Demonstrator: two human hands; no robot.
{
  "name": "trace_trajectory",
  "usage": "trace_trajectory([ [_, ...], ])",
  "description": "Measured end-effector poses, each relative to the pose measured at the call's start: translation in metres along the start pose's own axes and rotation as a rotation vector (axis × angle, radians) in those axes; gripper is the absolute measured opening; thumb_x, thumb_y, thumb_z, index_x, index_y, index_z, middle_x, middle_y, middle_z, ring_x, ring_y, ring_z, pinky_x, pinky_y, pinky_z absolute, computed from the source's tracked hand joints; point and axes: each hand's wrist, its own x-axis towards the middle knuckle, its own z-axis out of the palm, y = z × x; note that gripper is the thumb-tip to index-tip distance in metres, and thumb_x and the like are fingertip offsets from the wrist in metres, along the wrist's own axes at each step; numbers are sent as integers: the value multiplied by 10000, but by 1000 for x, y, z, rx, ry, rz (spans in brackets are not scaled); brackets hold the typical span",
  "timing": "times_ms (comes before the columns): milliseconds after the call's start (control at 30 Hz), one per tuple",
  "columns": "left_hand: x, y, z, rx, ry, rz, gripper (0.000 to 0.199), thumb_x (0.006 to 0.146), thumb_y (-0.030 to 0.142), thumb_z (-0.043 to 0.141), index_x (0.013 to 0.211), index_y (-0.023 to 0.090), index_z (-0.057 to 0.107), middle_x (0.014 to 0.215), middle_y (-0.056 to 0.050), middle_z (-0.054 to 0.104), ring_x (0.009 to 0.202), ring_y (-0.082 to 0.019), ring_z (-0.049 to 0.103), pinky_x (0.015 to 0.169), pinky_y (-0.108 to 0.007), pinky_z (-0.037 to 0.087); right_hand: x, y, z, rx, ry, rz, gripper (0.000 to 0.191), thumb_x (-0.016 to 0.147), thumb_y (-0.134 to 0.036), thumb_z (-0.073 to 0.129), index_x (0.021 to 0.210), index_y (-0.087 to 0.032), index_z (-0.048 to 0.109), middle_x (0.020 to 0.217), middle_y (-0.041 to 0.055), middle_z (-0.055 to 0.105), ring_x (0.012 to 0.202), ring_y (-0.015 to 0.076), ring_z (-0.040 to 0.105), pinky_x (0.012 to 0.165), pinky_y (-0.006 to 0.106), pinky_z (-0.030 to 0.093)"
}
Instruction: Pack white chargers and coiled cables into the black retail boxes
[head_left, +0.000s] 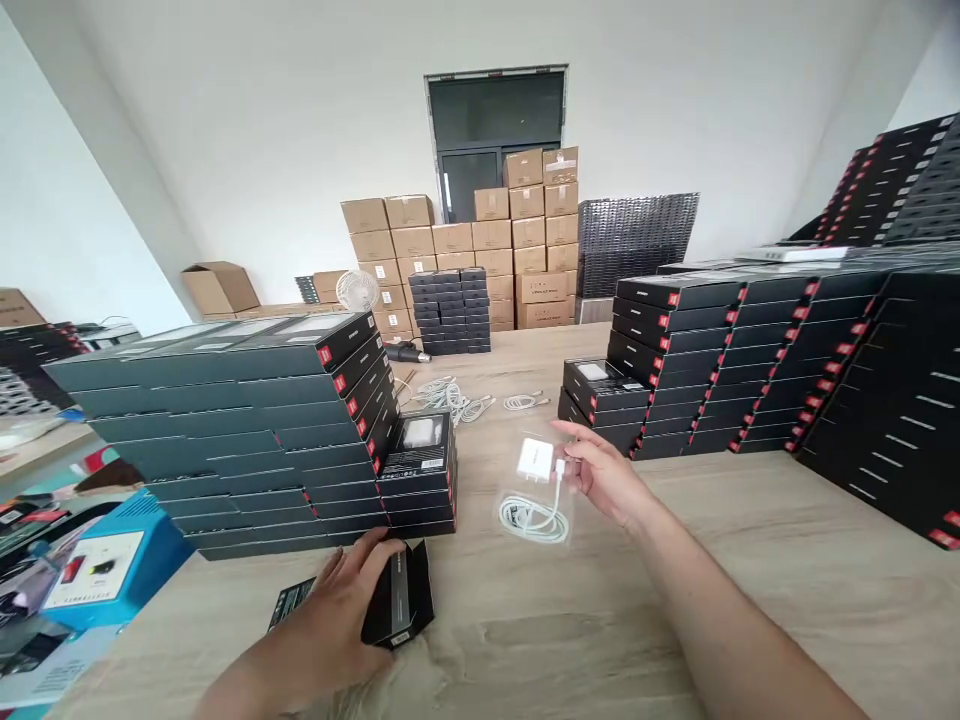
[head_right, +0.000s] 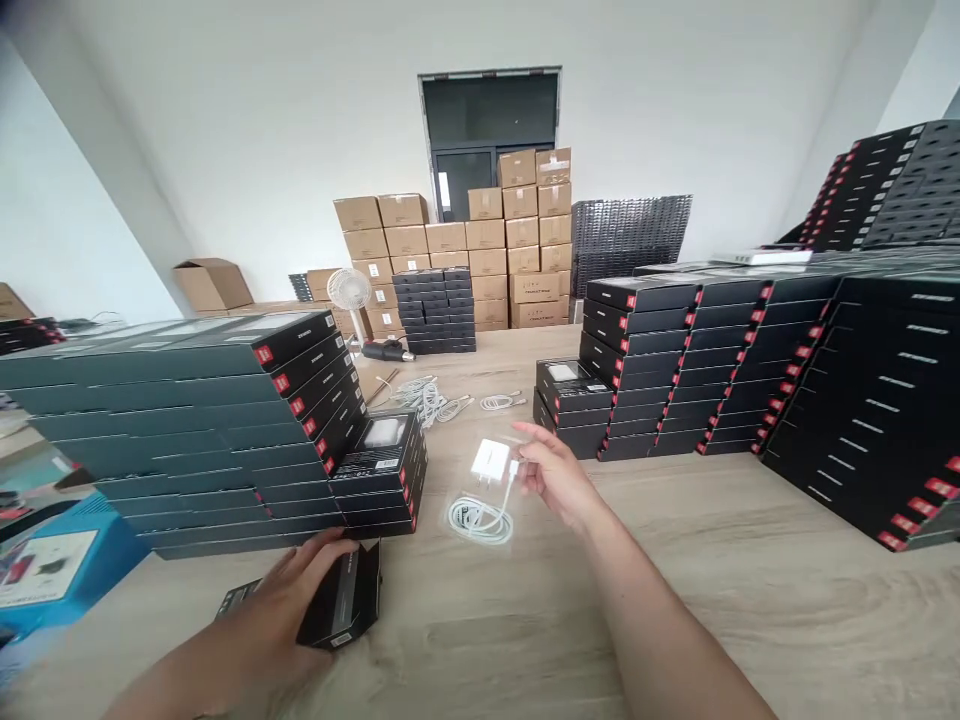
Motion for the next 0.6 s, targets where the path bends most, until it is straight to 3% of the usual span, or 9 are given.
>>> trace_trajectory([
  [133, 2, 27, -1, -2, -106, 64, 804, 615, 249, 637, 1395, 371, 485, 1445, -40, 462, 1294, -326, 485, 1071, -457, 419, -8, 2, 2, 117, 52, 34, 430, 660, -140, 640, 1087, -172, 676, 682, 6, 686, 515, 133, 634, 365, 180, 432],
  [267, 0, 59, -8, 12, -132, 89, 837, 601, 269, 635, 1418, 341, 473, 1445, -65, 426, 1316, -327, 452, 1088, -443, 396, -36, 7, 8, 230, 101, -55, 518, 677, -154, 695, 1191, -193, 639, 760, 15, 718, 607, 150, 676, 474, 212, 533],
  [467, 18, 109, 0, 12, -25, 112, 969, 610, 308, 628, 1528, 244, 325, 1537, -103, 337, 1400, -334, 357, 1138, -430, 329, -87, 22, 31, 264, 259, -313, 595, 757, -319, 786, 1313, -288, 579, 906, -5, 691, 750, 151, 675, 621, 274, 602],
  [600, 28, 130, 6, 9, 89, 122, 998, 619, 311, 630, 1544, 172, 283, 1528, -149, 364, 1407, -371, 337, 1141, -470, 293, -104, 27, 26, 108, 350, -439, 605, 756, -366, 799, 1321, -322, 588, 930, 0, 665, 760, 159, 648, 635, 315, 613],
])
